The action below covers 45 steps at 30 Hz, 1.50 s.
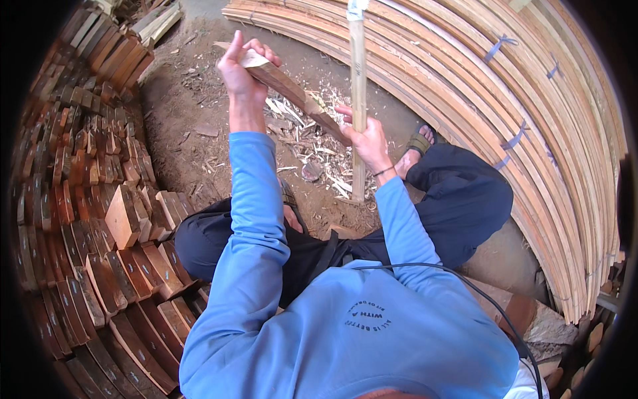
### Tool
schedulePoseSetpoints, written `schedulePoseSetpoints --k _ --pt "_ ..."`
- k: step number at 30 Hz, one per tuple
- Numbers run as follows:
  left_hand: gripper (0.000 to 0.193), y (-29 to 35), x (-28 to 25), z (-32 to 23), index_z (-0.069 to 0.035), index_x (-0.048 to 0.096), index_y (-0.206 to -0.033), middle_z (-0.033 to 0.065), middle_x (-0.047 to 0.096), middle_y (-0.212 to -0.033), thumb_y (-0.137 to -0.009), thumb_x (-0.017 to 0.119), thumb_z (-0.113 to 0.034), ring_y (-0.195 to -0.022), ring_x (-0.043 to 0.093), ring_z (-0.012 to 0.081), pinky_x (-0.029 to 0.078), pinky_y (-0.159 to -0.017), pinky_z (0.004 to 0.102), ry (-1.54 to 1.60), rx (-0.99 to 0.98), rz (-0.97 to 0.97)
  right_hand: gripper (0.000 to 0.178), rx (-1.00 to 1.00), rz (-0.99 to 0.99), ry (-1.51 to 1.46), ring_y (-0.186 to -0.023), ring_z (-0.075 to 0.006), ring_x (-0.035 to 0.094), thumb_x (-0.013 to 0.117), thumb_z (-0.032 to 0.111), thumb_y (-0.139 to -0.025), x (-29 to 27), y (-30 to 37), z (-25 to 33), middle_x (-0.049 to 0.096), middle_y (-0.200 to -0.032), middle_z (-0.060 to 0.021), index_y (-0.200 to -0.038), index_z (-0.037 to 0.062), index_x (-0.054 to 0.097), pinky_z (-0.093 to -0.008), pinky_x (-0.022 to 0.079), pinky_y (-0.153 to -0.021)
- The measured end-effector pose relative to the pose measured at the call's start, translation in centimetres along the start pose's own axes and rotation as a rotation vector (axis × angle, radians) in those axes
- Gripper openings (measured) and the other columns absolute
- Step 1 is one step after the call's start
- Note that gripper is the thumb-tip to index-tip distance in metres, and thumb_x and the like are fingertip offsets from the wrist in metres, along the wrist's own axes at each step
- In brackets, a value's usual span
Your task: The person uses a drawknife to shave layers from a piece of wood held between their legs, creating wood shavings on the ground.
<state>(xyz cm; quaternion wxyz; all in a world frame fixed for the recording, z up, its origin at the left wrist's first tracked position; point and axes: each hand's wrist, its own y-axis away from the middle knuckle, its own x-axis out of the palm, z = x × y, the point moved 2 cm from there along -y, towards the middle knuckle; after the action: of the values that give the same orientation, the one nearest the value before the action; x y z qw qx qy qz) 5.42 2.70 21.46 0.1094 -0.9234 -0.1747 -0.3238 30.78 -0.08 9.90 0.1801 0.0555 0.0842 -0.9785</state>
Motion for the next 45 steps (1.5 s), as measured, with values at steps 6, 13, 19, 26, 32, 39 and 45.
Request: schedulePoseSetpoints --k 6,13,19,26,32,39,45 --pt "0.041 0.4 0.1 -0.1 -0.01 0.047 -0.07 0.0052 0.047 -0.057 -0.095 0.043 -0.041 -0.058 0.047 0.0195 0.04 -0.068 0.0363 0.212 -0.102 0.206 0.032 0.107 -0.046 0.077 -0.095 -0.0193 0.067 0.072 0.011 -0.083 2.4 -1.2 2.3 0.071 -0.109 -0.0094 -0.115 0.012 0.071 -0.0316 0.052 -0.084" --pt "0.043 0.7 1.1 -0.5 -0.01 0.046 -0.068 0.0046 0.046 -0.055 -0.094 0.042 -0.044 -0.056 0.044 0.019 0.038 -0.068 0.0353 0.242 -0.094 0.255 0.028 -0.196 -0.333 0.342 -0.084 -0.0255 0.067 0.074 0.013 -0.082 3.4 -1.5 1.8 0.07 -0.092 -0.0115 -0.109 0.0107 0.072 -0.0349 0.053 -0.077" --pt "0.044 1.1 1.0 -1.3 -0.012 0.045 -0.063 0.0023 0.044 -0.051 -0.094 0.04 -0.044 -0.054 0.042 0.0163 0.036 -0.066 0.0339 0.278 -0.108 0.535 0.027 -0.019 -0.24 0.138 -0.081 -0.0241 0.068 0.073 0.014 -0.082 2.6 -2.6 1.6 0.07 -0.093 -0.0126 -0.109 0.0103 0.072 -0.0352 0.053 -0.075" --pt "0.044 1.5 1.6 -1.5 -0.012 0.044 -0.064 -0.0002 0.043 -0.051 -0.095 0.038 -0.043 -0.054 0.039 0.0132 0.033 -0.063 0.0316 0.273 -0.147 0.791 0.023 0.019 -0.054 0.133 -0.078 -0.0186 0.068 0.076 0.018 -0.08 1.3 -2.8 1.9 0.072 -0.084 -0.0088 -0.101 0.0085 0.075 -0.0318 0.053 -0.072" --pt "0.043 2.2 2.8 -1.7 -0.013 0.046 -0.066 -0.0029 0.046 -0.052 -0.097 0.037 -0.041 -0.053 0.038 0.0098 0.031 -0.06 0.0272 0.229 -0.175 0.802 0.02 0.102 0.036 -0.051 -0.076 -0.0127 0.066 0.079 0.018 -0.079 1.4 -2.7 1.0 0.073 -0.085 -0.0061 -0.094 0.0056 0.075 -0.0283 0.052 -0.071" --pt "0.039 1.8 3.1 -0.7 -0.012 0.044 -0.067 -0.0011 0.044 -0.054 -0.096 0.04 -0.038 -0.057 0.04 0.0119 0.032 -0.062 0.0284 0.239 -0.268 0.734 0.019 0.212 0.111 -0.098 -0.072 -0.0085 0.063 0.079 0.017 -0.08 0.3 -2.1 0.4 0.071 -0.08 -0.0042 -0.091 0.0022 0.074 -0.026 0.051 -0.069" --pt "0.033 1.0 3.1 1.1 -0.009 0.048 -0.072 0.0024 0.047 -0.059 -0.094 0.046 -0.035 -0.061 0.045 0.016 0.036 -0.067 0.0325 0.205 -0.302 0.433 0.017 0.227 0.032 -0.013 -0.059 -0.0092 0.06 0.075 0.02 -0.084 0.3 -2.4 -1.3 0.067 -0.07 -0.0032 -0.084 0.0027 0.071 -0.0272 0.048 -0.056"
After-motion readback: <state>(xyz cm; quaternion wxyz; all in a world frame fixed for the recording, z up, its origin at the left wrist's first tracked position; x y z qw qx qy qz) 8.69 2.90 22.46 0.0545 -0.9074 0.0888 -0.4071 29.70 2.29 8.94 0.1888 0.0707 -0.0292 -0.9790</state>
